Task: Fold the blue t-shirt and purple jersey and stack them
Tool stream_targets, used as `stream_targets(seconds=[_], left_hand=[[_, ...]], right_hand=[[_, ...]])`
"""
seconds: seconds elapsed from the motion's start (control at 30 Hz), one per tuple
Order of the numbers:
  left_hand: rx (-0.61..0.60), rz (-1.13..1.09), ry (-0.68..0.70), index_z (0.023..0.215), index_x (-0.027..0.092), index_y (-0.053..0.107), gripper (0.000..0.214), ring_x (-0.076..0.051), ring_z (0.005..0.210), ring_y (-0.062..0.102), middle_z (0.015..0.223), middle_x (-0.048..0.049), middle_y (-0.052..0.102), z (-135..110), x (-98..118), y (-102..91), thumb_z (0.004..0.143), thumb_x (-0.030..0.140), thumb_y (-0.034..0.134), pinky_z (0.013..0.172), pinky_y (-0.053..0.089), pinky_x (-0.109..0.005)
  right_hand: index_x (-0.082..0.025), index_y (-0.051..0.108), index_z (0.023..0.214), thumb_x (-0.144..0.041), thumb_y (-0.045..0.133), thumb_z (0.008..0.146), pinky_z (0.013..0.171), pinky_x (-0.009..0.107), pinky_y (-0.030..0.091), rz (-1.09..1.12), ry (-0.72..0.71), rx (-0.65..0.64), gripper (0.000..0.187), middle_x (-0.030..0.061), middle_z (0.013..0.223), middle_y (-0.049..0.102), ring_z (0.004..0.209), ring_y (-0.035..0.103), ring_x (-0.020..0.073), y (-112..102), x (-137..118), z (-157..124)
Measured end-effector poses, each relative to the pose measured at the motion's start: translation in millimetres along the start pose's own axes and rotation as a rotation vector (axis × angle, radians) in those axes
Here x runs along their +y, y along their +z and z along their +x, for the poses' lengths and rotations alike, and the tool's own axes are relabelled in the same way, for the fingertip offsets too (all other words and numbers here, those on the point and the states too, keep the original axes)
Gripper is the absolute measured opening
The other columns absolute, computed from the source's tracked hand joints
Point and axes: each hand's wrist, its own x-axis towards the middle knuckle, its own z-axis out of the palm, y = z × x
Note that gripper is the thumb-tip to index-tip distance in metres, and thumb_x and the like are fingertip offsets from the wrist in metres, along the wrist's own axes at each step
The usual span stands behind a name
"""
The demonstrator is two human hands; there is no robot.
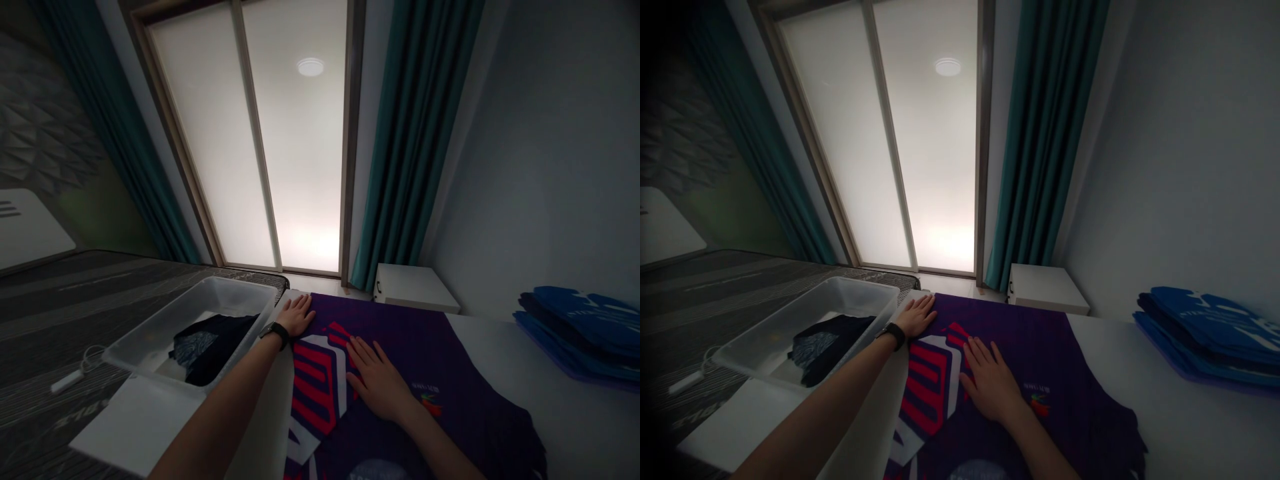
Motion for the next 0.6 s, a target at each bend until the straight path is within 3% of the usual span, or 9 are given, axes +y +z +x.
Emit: stream_targets(seconds=[0.43,0.6], left_hand=[[0.038,-0.041,-0.065,0.149,0.019,0.03,0.055,-0.027,0.145,0.026,0.156,-0.0129,0.033,-4.1,-0.6,-2.3,0.099,0.041,0.029,0.116,0.02,-0.048],[0.113,-0.053,0.04,0.149,0.015,0.03,0.056,-0.027,0.145,0.026,0.156,-0.0139,0.031,-24.0,27.5,-9.9,0.099,0.04,0.03,0.116,0.023,-0.045]], right_hand=[[-0.022,0.021,0.154,-0.056,0.021,0.098,0.12,0.047,0.006,0.013,-0.004,0.003,0.065,0.0028,0.161,0.016,0.148,0.012,0.0212,0.6,0.5,-0.1],[-0.019,0.017,0.155,-0.054,0.022,0.098,0.12,0.043,0.007,0.051,0.027,0.013,0.067,0.0021,0.16,0.016,0.148,0.013,0.0186,-4.8,-0.2,-0.2]])
